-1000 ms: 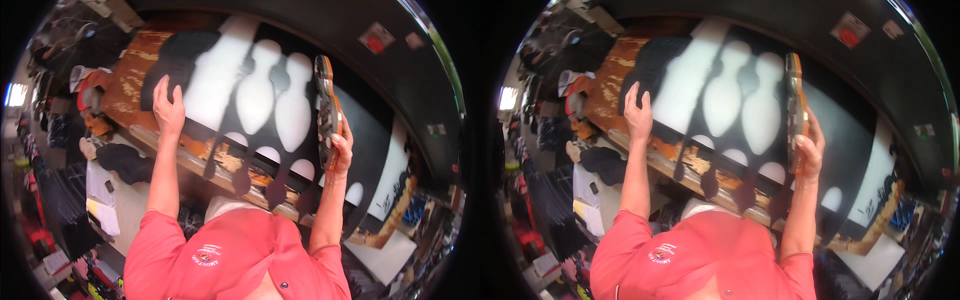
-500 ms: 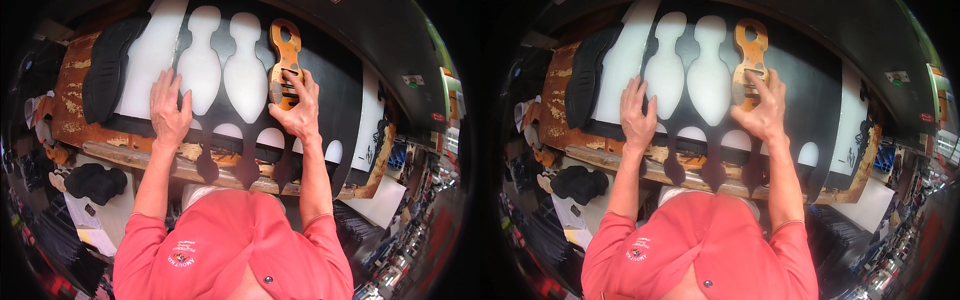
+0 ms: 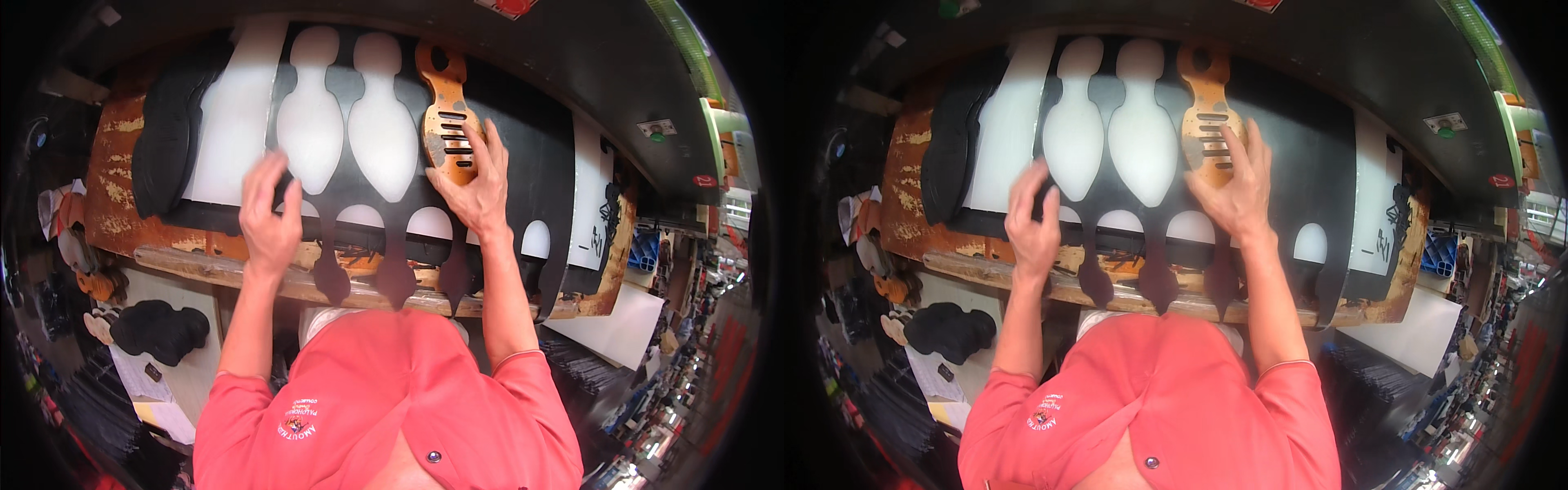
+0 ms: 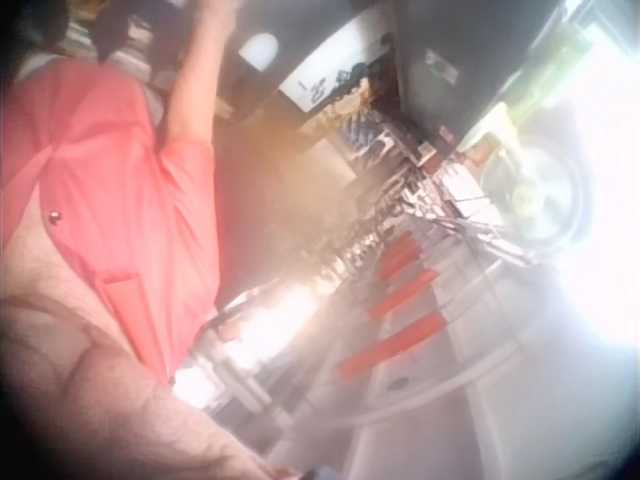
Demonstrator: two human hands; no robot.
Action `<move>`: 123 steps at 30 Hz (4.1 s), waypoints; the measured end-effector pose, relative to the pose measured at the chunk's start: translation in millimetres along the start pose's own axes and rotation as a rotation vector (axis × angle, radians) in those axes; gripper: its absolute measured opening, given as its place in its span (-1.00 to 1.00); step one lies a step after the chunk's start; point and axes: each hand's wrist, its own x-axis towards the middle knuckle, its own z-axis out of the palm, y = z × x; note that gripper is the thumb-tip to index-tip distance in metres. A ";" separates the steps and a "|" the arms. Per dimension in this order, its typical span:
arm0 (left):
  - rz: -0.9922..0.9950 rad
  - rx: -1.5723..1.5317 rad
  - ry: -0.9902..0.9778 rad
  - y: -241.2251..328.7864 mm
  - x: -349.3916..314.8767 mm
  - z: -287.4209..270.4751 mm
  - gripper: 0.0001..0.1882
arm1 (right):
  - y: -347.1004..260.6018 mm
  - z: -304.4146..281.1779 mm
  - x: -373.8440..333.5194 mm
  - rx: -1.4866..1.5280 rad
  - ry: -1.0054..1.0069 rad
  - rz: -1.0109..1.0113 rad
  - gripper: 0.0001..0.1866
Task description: The person separates a stack of black rubber shoe soles using a heated wire tool. They repeatedly place the stack on a workbench, run the heated wire through the soles to separate them, and then move the separated soles to a nearby table.
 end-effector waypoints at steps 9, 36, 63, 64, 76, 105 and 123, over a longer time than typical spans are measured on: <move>0.216 -0.134 -0.357 103.6 -99.0 40.3 -0.89 | 30.8 -10.2 -31.5 0.170 0.115 0.037 -0.19; 0.066 0.068 -0.277 208.0 55.3 113.3 -0.80 | 155.1 -234.1 -67.3 -0.034 0.353 0.429 -0.67; 0.204 -0.042 -0.316 130.4 -64.8 17.9 -0.78 | 68.1 -169.6 -186.2 0.282 0.440 0.692 -0.59; 0.212 -0.039 -0.320 131.8 -72.9 8.4 -0.79 | 55.5 -171.8 -187.3 0.327 0.499 0.724 -0.60; 0.146 -0.272 -0.271 131.5 -138.7 -33.2 -0.88 | -82.0 -75.4 -124.7 0.140 -0.135 0.133 -0.04; -0.245 -0.541 -0.309 77.2 -194.4 15.1 -0.80 | -55.6 -3.8 -226.9 1.308 -0.032 0.395 -0.20; -0.194 0.550 0.575 -161.2 -160.3 -298.7 -0.52 | -129.6 17.4 -238.0 1.184 -0.042 0.374 -0.12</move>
